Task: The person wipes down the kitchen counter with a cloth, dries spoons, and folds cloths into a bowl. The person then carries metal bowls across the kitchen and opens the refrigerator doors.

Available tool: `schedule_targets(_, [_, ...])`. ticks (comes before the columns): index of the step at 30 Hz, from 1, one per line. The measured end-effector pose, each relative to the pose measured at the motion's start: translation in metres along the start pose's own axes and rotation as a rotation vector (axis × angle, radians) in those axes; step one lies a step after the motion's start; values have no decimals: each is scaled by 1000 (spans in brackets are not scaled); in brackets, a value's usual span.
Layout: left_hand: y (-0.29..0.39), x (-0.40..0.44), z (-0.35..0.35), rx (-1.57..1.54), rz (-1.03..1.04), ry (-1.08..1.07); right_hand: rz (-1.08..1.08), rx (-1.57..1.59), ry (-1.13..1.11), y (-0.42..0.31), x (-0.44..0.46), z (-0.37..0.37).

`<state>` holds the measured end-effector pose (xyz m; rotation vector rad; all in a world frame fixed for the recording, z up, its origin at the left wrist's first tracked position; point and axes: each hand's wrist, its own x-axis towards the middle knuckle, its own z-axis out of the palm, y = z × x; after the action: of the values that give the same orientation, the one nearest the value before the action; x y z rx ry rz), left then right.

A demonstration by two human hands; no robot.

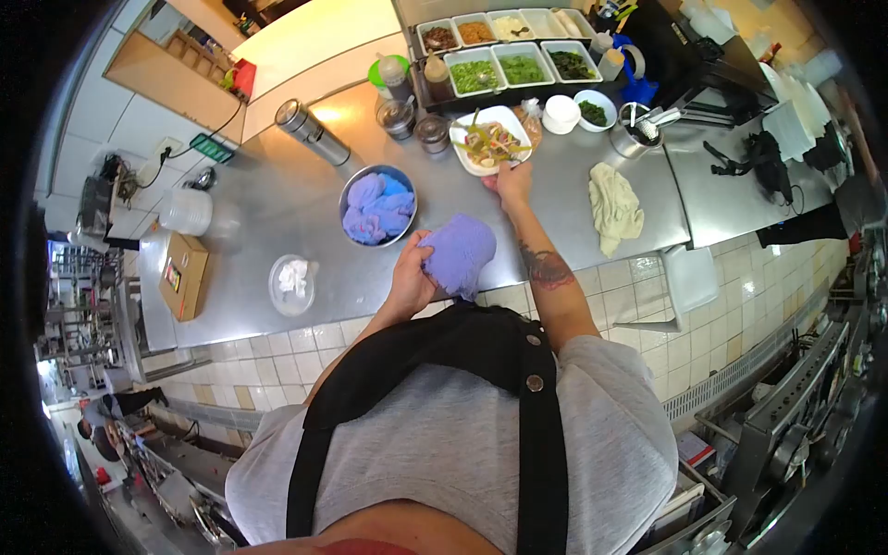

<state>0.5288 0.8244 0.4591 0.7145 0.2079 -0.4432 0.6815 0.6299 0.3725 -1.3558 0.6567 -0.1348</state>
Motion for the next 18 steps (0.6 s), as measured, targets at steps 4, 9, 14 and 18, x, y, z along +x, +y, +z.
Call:
schedule_targets(4, [6,30,20,-256,-61,43,34,-110,-25,-5,4,-34])
schedule_targets(9, [-29,74,-33,119,84,187,36,-155,-159,-66,-14,-92])
schedule_targets(14, [-37,80,-27,1122,383,374,-44,-297,-231,-168,14,-120])
schedule_targets(18, [-44,107,-21,1086,286,582,-123,-272,-240,-215,88,-98])
